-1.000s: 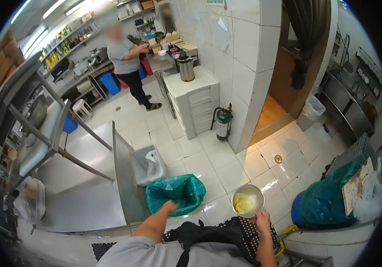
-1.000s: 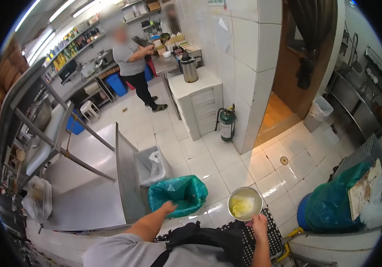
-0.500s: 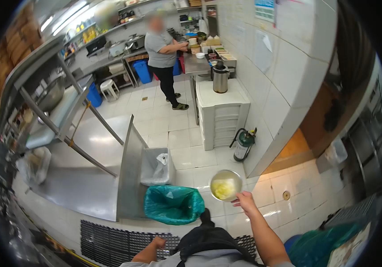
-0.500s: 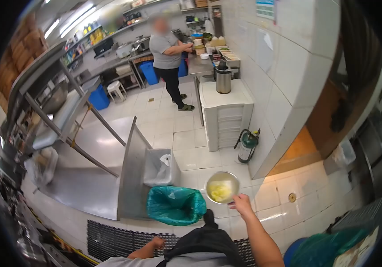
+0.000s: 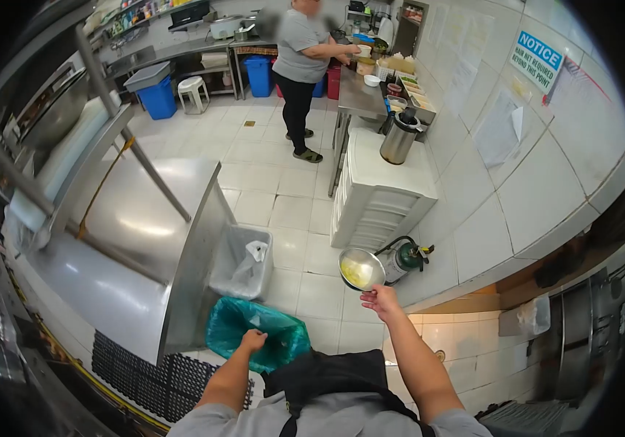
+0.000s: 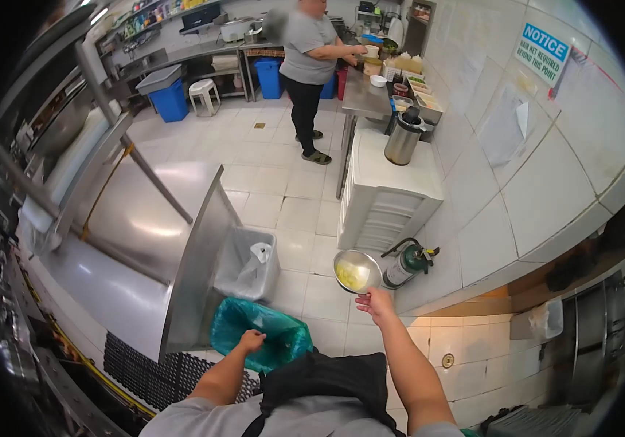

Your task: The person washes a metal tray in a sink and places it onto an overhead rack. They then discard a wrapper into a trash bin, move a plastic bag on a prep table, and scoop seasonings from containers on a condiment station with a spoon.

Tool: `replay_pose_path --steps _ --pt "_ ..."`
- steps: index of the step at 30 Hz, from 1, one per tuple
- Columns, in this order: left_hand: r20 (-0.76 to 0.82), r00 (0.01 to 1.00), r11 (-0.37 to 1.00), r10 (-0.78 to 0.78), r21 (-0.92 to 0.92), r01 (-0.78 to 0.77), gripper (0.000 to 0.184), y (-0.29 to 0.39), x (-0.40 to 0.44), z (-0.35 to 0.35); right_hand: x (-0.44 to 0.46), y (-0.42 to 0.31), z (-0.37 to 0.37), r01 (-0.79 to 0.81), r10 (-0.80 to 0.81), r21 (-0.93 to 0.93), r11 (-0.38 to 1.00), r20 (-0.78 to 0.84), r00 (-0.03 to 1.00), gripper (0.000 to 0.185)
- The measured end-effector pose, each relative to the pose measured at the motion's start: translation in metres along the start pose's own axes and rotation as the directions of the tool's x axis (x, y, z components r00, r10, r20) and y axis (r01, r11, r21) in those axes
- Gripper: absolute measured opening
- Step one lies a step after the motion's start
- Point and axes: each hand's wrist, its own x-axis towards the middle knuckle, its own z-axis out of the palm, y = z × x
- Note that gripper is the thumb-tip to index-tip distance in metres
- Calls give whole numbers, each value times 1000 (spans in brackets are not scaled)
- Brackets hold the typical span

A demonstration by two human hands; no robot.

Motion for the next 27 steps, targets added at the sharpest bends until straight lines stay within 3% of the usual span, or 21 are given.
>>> replay_pose_path --steps 1,4,6,8,12,14,16,18,20,22,27 --pt "-53 994 995 98 31 -96 35 14 19 -2 11 -10 0 -1 1 -12 1000 -5 1000 15" --pt "-136 972 981 190 52 -185 36 81 42 -4 50 -35 -3 -12 12 -28 1000 -13 1000 16" --pt "-179 966 980 189 -23 -196 37 128 41 6 80 -49 -9 -19 19 -44 999 21 1000 16" --pt "-86 981 940 175 -282 -193 38 171 39 14 111 -63 -16 -26 30 -52 998 73 997 17" --pt "-77 982 970 174 -157 -184 40 178 53 46 176 -93 -32 -48 55 -70 996 99 994 23" --pt "-25 993 991 117 -57 -119 42 165 53 51 206 -110 -38 -44 60 -140 989 114 992 26" --pt "-87 996 1000 -9 24 11 44 141 52 50 235 -127 -37 -23 41 -135 991 130 991 25" --pt "-193 976 994 -105 -29 101 39 112 48 48 258 -149 -36 23 0 -162 987 141 990 25" --pt "-150 896 869 -418 -355 346 32 137 14 40 272 -176 -28 49 -19 -204 978 147 989 25" --pt "-138 869 790 -475 -502 352 27 148 -6 38 281 -203 -18 68 -30 -232 970 163 986 25" --pt "-161 860 747 -485 -587 312 24 159 -28 58 305 -246 20 153 -105 -196 969 234 966 25"
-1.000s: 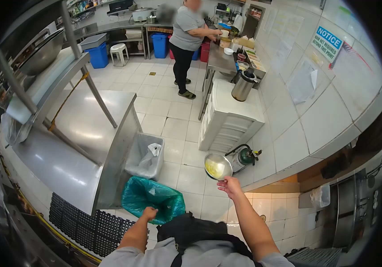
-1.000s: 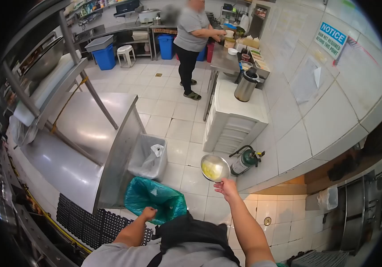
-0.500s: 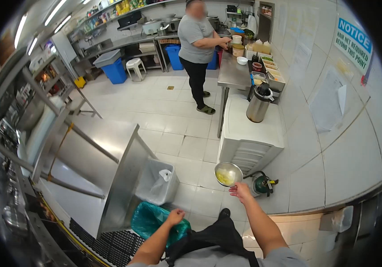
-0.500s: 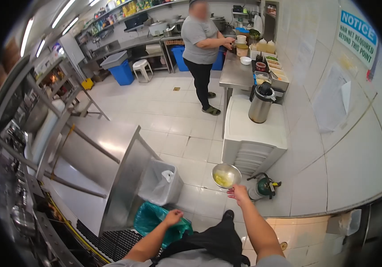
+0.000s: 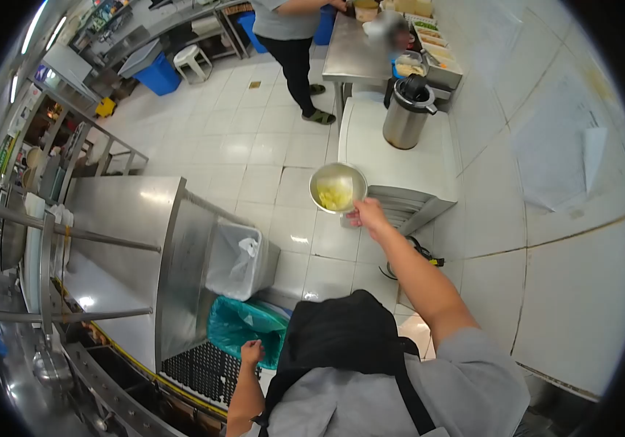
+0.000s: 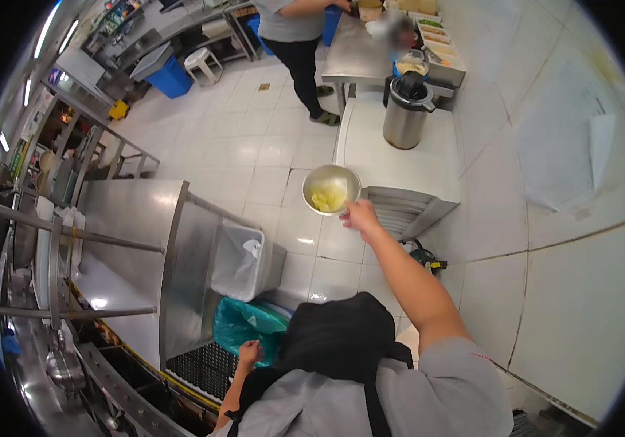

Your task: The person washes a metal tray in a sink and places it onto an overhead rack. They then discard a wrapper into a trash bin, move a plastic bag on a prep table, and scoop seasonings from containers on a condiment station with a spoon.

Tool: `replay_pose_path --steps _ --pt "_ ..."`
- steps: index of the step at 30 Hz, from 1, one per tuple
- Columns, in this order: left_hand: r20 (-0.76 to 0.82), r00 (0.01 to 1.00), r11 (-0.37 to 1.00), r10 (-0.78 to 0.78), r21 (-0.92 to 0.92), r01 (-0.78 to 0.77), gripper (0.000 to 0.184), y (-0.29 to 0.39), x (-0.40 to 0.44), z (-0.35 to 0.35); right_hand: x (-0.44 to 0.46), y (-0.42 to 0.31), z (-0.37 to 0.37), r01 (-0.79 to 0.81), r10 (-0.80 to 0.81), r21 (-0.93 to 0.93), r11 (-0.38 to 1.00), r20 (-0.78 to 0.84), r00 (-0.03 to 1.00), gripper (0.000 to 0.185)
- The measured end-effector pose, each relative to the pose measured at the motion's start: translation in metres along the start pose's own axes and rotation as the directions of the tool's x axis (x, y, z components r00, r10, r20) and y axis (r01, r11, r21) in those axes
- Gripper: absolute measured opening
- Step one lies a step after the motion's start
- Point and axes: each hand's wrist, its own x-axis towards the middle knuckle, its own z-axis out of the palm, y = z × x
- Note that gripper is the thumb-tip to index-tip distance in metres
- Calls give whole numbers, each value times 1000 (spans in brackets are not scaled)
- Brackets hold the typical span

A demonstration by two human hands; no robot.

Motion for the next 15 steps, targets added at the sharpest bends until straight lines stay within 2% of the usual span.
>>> replay_pose_path --steps 3,5,6,7,8,9,10,11,12,13,15 --pt "-15 1000 997 -16 -73 15 22 0 -8 12 21 -18 20 -13 11 24 1000 51 999 26" --pt "35 998 991 -52 -121 56 21 -7 -6 16 38 -16 32 -18 18 -9 1000 62 998 26" --pt "91 995 966 39 -259 -14 19 -27 10 15 48 -18 39 -12 14 -34 999 65 998 26" --pt "84 996 973 33 -229 -13 18 -31 17 15 52 -19 48 -24 28 -49 998 69 997 26" --pt "149 984 968 93 -247 -54 19 -36 26 12 53 -17 56 -25 30 -68 997 73 997 26" --pt "58 998 971 11 -240 3 21 -31 30 16 60 -11 63 -65 77 -125 990 91 993 27" --pt "40 993 974 -107 -197 113 22 -22 37 16 64 1 71 -71 92 -188 980 100 991 28" --pt "34 990 962 -139 -234 143 22 -10 46 14 52 1 84 -89 120 -244 966 112 986 29" --pt "30 983 945 -182 -272 183 22 2 56 14 47 16 95 -154 182 -215 964 118 976 23" --pt "41 984 933 -171 -313 175 22 16 70 16 46 31 104 -222 262 -257 941 133 956 21" --pt "0 999 943 -44 -329 41 20 45 98 10 34 51 127 -307 361 -338 890 112 926 20"
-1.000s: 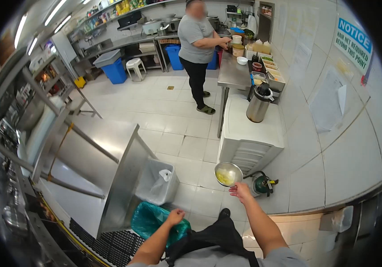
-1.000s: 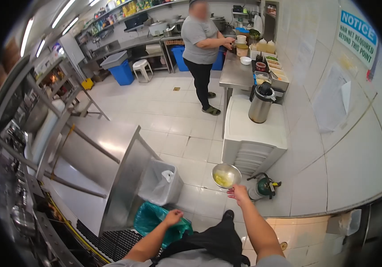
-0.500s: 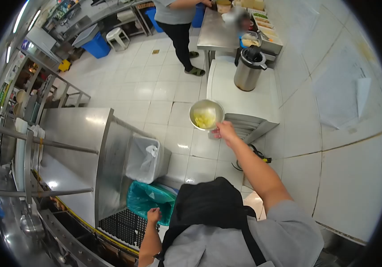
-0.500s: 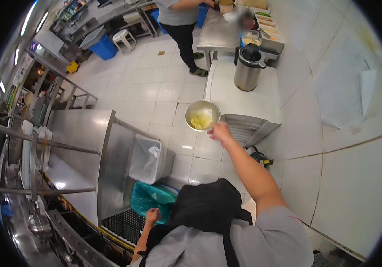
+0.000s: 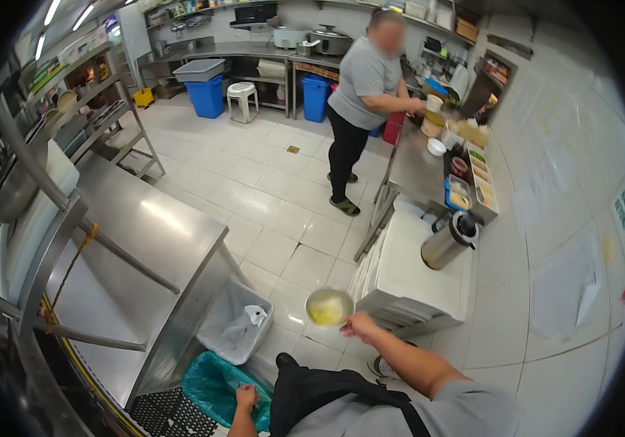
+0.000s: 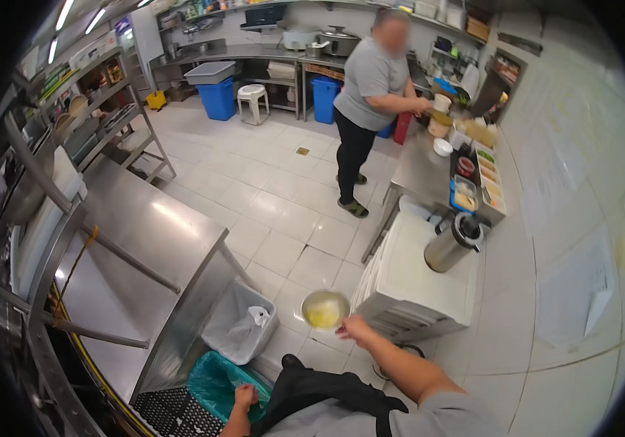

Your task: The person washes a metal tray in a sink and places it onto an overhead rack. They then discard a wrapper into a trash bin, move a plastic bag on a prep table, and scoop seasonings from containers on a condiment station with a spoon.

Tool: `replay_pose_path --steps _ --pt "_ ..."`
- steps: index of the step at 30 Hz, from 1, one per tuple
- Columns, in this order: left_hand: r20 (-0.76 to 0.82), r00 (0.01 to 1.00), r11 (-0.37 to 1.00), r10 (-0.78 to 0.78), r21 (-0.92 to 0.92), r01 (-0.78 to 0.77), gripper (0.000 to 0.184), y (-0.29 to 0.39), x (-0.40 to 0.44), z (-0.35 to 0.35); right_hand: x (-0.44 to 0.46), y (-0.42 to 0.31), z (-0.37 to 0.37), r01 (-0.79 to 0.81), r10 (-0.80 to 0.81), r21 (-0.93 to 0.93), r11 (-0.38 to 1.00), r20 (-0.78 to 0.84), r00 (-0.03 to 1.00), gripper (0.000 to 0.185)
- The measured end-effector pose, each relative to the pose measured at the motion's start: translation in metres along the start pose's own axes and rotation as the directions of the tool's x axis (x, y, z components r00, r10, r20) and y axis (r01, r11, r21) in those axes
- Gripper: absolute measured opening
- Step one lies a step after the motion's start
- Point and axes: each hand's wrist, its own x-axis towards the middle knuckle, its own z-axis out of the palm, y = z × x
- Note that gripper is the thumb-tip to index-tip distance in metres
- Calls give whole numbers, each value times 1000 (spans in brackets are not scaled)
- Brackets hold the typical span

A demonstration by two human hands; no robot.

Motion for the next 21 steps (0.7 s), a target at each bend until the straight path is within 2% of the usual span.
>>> replay_pose_path --steps 3,5,7,9,11,12,14,15,17,18,19,21 --pt "82 977 977 196 -101 -188 22 56 39 14 0 10 37 -56 60 -67 996 47 997 22" --pt "121 924 929 362 -131 -347 23 86 75 27 1 4 57 -52 63 -118 992 89 994 25" --pt "104 773 762 625 129 -634 22 138 81 38 6 -2 69 2 15 -158 987 106 994 26" --pt "107 601 579 792 180 -795 22 206 55 46 6 -6 77 53 -30 -192 980 119 992 27" --pt "122 508 499 853 100 -861 20 257 42 58 3 -17 81 144 -117 -322 936 100 988 30" --pt "131 500 491 856 97 -866 20 281 28 61 3 -19 82 148 -125 -316 937 92 988 30" --pt "228 138 74 964 269 -960 18 323 -3 69 4 -28 83 181 -155 -423 888 95 983 29" --pt "228 127 66 965 260 -963 18 330 -10 77 3 -32 83 186 -165 -424 886 87 982 29" --pt "370 72 -21 926 242 -970 19 340 -21 93 0 -43 86 165 -147 -446 880 76 986 29" --pt "363 66 -24 930 240 -971 19 342 -28 99 -1 -49 88 172 -154 -451 876 76 985 29" --pt "419 52 -62 906 254 -965 21 344 -35 105 0 -53 89 197 -178 -494 847 87 980 29" --pt "480 21 -139 877 296 -945 31 343 -36 116 2 -61 89 229 -208 -533 814 100 973 29"
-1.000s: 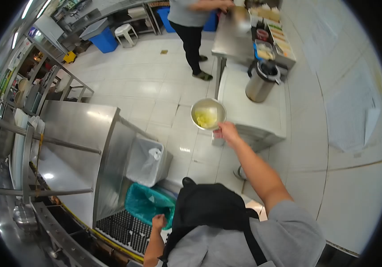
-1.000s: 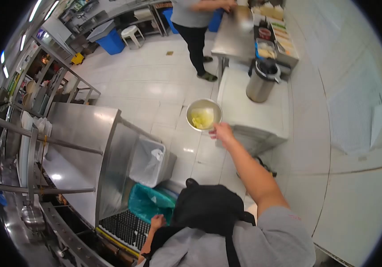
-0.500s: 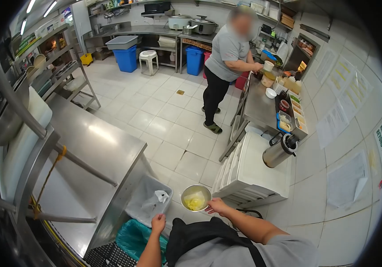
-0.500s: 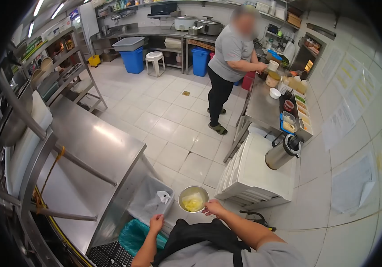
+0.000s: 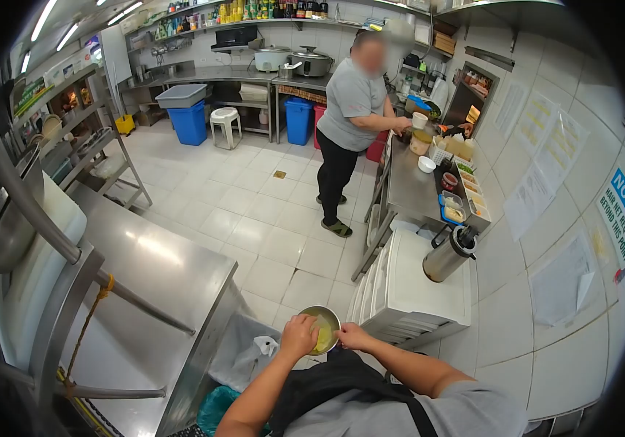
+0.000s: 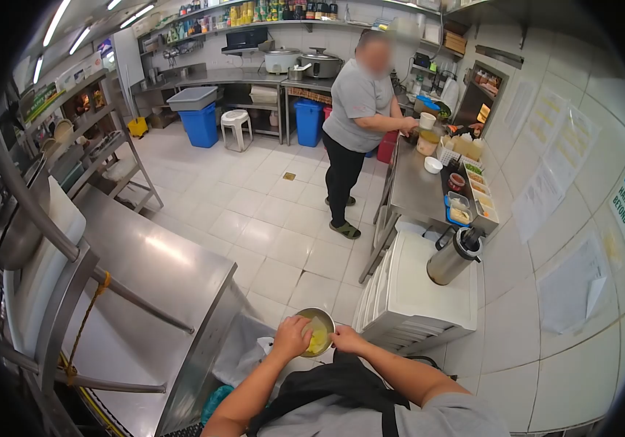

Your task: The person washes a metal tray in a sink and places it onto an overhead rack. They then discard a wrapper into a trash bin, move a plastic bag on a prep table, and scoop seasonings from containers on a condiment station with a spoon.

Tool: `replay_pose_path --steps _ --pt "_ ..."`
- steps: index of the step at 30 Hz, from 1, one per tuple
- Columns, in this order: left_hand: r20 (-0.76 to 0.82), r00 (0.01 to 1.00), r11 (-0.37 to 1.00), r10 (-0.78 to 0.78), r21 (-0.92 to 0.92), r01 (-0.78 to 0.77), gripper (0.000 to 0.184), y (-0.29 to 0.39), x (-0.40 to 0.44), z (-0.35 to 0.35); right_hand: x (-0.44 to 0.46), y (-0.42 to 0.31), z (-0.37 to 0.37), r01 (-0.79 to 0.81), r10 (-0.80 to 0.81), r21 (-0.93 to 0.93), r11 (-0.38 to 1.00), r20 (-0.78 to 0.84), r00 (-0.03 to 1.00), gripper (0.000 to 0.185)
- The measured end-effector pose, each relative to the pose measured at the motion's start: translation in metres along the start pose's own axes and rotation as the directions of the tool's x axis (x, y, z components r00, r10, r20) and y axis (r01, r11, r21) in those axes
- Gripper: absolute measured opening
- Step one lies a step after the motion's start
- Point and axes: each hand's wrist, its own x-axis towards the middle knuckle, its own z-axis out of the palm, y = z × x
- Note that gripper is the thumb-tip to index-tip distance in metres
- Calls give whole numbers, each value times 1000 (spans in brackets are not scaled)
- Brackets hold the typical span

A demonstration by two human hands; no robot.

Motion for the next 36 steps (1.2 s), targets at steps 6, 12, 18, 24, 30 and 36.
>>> replay_pose_path --steps 6,12,18,24,30,36 --pt "89 988 965 -127 240 103 47 2 8 4 26 6 5 252 -253 -144 957 8 967 28" --pt "110 980 930 -163 348 115 45 2 19 14 25 -8 -4 321 -317 -283 904 64 946 32" --pt "187 962 911 -200 398 112 35 1 34 48 38 12 -32 312 -314 -271 911 40 949 33" --pt "285 946 937 -156 344 51 16 9 71 84 46 25 -85 280 -283 -235 931 20 959 31" --pt "237 968 975 -87 221 33 9 45 133 98 83 47 -139 268 -267 -144 953 28 963 31" --pt "223 958 970 -182 199 138 13 61 176 78 108 34 -179 222 -229 60 973 136 964 29"
